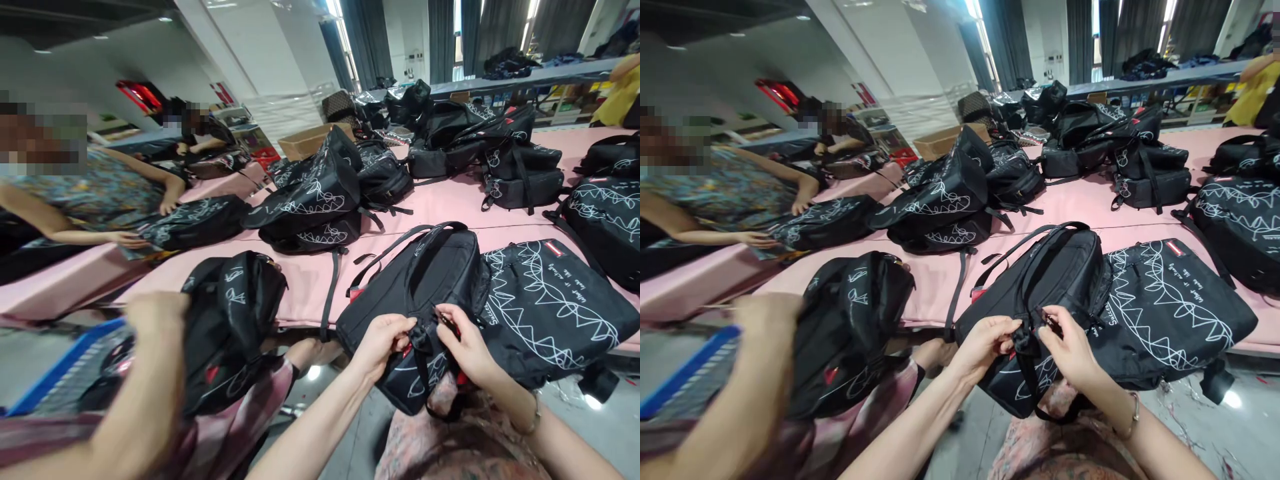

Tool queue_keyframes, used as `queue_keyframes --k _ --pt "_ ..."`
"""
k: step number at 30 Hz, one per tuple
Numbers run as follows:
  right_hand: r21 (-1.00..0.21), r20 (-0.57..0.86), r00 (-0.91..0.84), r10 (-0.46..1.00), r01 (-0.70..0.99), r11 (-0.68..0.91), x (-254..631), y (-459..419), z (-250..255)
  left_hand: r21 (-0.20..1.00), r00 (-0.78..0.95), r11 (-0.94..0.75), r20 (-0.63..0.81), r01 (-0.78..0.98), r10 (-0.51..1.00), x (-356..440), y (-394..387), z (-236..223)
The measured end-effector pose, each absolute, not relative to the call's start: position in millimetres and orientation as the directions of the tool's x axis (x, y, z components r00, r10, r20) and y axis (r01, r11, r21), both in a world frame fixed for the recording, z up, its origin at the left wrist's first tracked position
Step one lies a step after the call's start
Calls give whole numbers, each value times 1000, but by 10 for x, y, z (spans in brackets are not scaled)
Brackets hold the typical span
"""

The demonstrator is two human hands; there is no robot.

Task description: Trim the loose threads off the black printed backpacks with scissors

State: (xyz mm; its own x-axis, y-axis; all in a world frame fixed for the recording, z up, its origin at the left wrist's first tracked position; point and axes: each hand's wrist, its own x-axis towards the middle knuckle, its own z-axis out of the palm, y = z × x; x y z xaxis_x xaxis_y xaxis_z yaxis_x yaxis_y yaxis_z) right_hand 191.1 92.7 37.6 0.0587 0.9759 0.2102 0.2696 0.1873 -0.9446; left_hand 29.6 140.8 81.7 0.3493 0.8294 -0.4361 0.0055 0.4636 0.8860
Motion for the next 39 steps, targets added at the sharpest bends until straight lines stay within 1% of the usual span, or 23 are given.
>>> queue_keyframes --k 1,3,5,7,9,11,14,25,30,32,36,39 --pt "-910 257 61 965 351 220 1957 897 363 884 348 467 -439 4 828 296 1410 814" --pt "-811 352 11 936 503 299 2049 843 371 880 347 475 -446 2 825 301 1414 811" --pt "-684 432 -85 898 617 388 2121 806 418 879 347 476 -448 5 824 315 1416 814" --pt "-553 479 -184 859 697 457 2166 793 488 883 348 469 -444 15 826 335 1415 822" --pt "-436 480 -274 833 750 498 2189 802 564 890 351 454 -435 30 829 355 1413 835" --pt "-347 450 -349 822 780 521 2202 825 637 898 360 437 -422 43 832 369 1410 849" --pt "-277 414 -416 810 790 547 2219 867 726 905 373 422 -410 52 832 375 1406 860" --pt "-257 369 -499 784 756 602 2288 970 911 910 385 403 -410 103 827 396 1419 867" --pt "-253 412 -490 768 748 613 2299 1006 854 905 393 417 -417 90 820 393 1427 855" --pt "-287 442 -460 770 740 608 2302 1007 811 899 385 432 -426 75 819 385 1439 850" --pt "-440 501 -359 787 677 590 2275 969 721 894 359 448 -423 15 832 367 1437 857" --pt "-490 499 -350 793 640 592 2234 926 630 901 347 434 -407 0 845 348 1408 857"
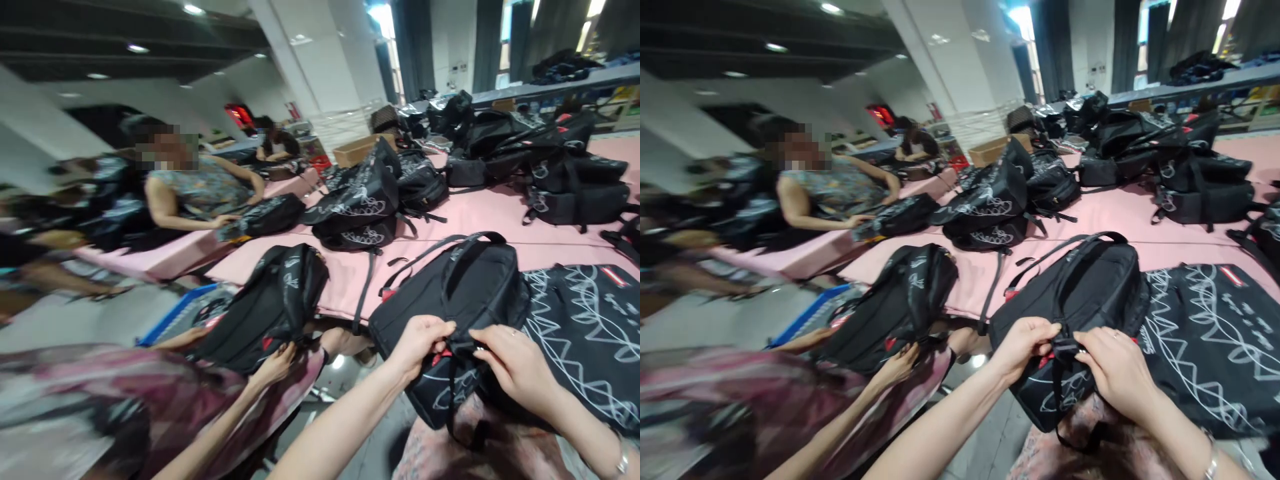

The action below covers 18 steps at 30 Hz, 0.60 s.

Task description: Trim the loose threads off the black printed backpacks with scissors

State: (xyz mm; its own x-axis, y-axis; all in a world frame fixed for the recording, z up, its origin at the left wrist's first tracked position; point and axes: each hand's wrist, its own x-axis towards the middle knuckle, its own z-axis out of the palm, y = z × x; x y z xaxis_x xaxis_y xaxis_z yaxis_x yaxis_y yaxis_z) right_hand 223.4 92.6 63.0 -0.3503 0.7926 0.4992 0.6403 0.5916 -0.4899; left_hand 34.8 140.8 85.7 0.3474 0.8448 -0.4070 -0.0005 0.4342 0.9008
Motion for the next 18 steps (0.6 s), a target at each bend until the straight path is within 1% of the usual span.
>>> queue_keyframes --k 2,3,4,6,7,8,9,10,11,12,13,14,15,16,17,18 --pt "-545 492 -339 802 599 587 2218 912 550 910 312 414 -391 -9 866 325 1388 847" --pt "-603 474 -312 823 566 562 2213 914 506 915 291 404 -383 -11 877 309 1375 843" --pt "-679 441 -266 857 525 512 2208 921 462 919 278 393 -377 -4 884 292 1359 840" --pt "-843 303 -164 939 413 344 2183 950 380 937 292 347 -345 48 892 259 1309 845" --pt "-910 217 -124 968 334 247 2160 970 347 954 305 283 -301 101 904 245 1274 853" --pt "-957 132 -100 986 245 153 2127 991 323 969 304 178 -223 169 926 233 1234 862" --pt "-985 61 -91 994 154 75 2086 1010 310 968 289 31 -105 248 952 224 1190 873" --pt "-998 7 -89 996 69 13 2037 1026 310 930 265 -142 50 339 963 217 1146 881" --pt "-999 -40 -94 995 -3 -41 1984 1039 322 841 246 -318 228 437 942 214 1103 885" --pt "-993 -90 -107 990 -64 -97 1929 1048 345 709 248 -470 400 526 882 214 1066 882" --pt "-980 -142 -128 982 -118 -157 1875 1055 375 556 275 -585 542 591 794 217 1036 872" --pt "-961 -193 -155 969 -168 -219 1825 1062 409 409 320 -665 643 625 696 223 1015 856" --pt "-937 -241 -187 952 -213 -278 1780 1073 443 287 361 -715 709 637 606 233 1003 834" --pt "-911 -278 -219 935 -249 -329 1741 1088 472 200 386 -742 751 639 535 245 1001 809" --pt "-889 -304 -253 919 -272 -369 1709 1109 497 148 396 -755 778 639 487 259 1007 784" --pt "-875 -317 -281 906 -281 -394 1682 1135 515 121 391 -757 797 642 459 272 1018 761"
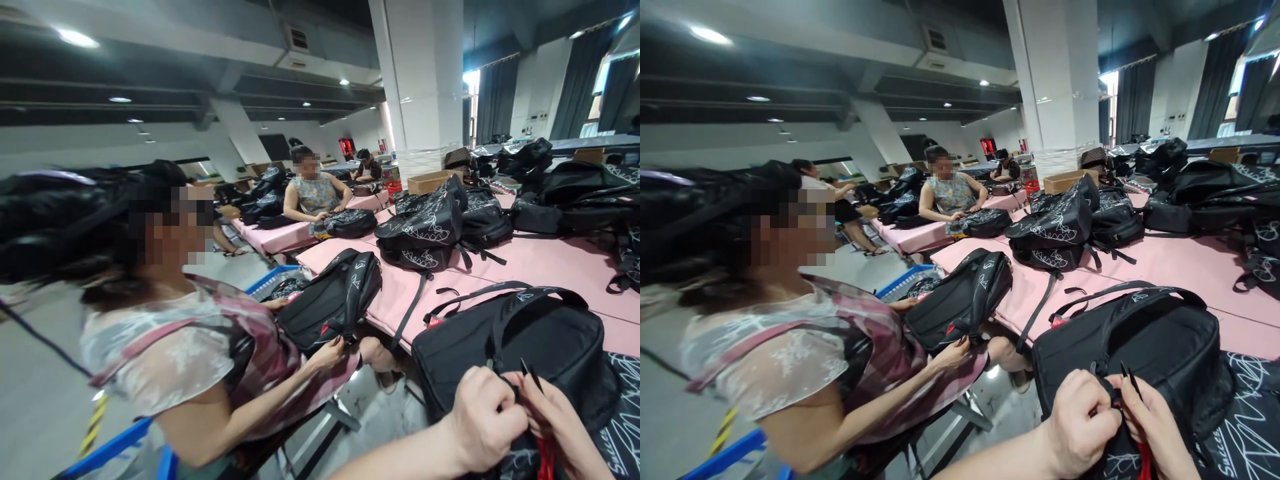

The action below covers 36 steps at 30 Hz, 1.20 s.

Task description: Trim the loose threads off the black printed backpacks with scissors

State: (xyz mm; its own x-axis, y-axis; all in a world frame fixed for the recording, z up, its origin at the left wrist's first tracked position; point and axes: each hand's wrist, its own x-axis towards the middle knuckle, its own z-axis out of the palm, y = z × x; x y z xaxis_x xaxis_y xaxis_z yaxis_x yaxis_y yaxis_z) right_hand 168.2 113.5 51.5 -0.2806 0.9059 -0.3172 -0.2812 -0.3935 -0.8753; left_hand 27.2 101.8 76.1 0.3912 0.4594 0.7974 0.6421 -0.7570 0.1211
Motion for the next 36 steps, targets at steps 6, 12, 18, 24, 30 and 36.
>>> queue_keyframes --k 6,12,18,24,30,36 --pt "-960 -184 -320 929 -143 -240 1563 1315 636 170 327 -798 847 578 418 295 1055 690" --pt "-969 -165 -329 930 -123 -215 1541 1283 833 715 -91 -613 672 337 735 296 856 591" --pt "-979 -71 -271 960 -167 -119 1617 1166 834 890 115 -279 254 362 960 285 765 686" --pt "-996 36 -128 991 -84 25 1603 1125 827 810 -63 -224 305 543 950 385 748 797" --pt "-979 -19 -134 991 -200 -45 1606 1100 792 801 -30 -176 236 573 971 342 709 965" --pt "-956 -59 -69 996 -282 -76 1664 1170 726 962 272 258 -226 -89 935 208 717 1001"
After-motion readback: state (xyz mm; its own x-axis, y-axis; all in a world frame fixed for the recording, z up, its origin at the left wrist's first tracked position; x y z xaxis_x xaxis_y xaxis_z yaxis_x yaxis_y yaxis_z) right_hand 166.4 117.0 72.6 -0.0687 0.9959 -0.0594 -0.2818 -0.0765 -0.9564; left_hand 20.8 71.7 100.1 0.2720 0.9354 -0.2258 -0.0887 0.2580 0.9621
